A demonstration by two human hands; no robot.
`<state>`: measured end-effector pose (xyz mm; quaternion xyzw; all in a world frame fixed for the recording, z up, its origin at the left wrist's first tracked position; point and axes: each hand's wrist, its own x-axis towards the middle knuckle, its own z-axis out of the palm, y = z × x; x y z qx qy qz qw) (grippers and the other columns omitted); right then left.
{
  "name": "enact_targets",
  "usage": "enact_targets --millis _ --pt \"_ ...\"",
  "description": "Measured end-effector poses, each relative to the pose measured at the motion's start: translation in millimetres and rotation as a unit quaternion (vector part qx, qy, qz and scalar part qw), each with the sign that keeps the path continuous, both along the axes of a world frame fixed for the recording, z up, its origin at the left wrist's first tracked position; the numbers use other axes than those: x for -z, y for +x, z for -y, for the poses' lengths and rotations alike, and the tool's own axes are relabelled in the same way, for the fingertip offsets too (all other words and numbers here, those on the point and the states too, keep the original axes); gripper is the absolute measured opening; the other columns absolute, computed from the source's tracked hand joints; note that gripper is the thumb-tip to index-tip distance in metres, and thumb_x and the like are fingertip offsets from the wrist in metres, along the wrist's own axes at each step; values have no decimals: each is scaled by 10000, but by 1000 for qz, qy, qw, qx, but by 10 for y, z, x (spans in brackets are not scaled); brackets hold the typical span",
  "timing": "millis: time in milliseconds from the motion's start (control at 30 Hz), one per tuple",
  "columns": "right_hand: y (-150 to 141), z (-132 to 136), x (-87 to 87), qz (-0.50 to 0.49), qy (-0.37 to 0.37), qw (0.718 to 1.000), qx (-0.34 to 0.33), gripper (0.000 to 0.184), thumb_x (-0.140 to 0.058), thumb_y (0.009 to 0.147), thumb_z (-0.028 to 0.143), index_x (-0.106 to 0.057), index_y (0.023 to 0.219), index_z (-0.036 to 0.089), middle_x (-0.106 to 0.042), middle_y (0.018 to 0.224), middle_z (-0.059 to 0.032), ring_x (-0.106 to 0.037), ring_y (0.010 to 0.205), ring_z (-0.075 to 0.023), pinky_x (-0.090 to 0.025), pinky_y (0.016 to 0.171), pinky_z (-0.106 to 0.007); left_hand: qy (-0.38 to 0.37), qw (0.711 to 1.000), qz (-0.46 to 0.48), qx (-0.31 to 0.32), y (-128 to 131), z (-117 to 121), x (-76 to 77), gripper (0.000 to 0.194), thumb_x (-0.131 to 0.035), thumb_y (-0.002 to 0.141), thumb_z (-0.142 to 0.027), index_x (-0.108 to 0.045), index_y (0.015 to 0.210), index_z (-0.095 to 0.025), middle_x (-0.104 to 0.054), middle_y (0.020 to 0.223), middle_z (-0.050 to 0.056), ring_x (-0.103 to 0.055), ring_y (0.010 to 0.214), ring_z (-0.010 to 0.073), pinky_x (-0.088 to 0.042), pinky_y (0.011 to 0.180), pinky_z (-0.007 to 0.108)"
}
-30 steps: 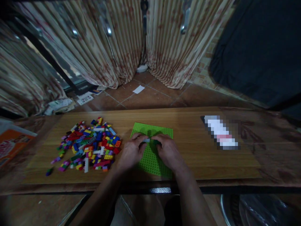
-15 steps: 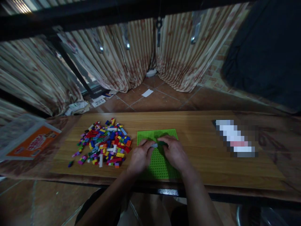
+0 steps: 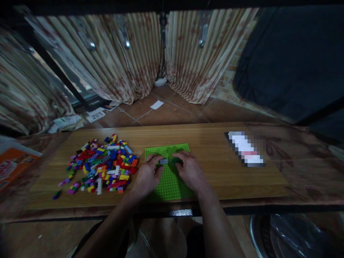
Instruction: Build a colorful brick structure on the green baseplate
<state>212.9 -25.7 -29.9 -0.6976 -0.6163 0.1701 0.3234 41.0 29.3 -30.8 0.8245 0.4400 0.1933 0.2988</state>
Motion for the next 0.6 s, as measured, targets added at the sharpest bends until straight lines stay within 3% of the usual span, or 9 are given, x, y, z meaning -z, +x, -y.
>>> enact_targets --millis 200,600 --pt "-54 -25 28 7 -7 1000 9 236 -582 789 84 -715 957 184 -678 965 -79 -616 941 -223 -477 895 -396 3 1000 0 -2 38 -37 -37 223 -492 870 -141 -637 1025 -208 -607 1077 51 -625 933 158 -510 866 281" --pt "-125 -108 59 -28 30 999 18 264 -565 803 77 -744 907 240 -688 930 -43 -633 899 -190 -488 889 -376 -6 1000 13 -10 69 -77 -40 219 -507 865 -125 -687 963 -200 -642 982 47 -625 877 151 -503 835 275"
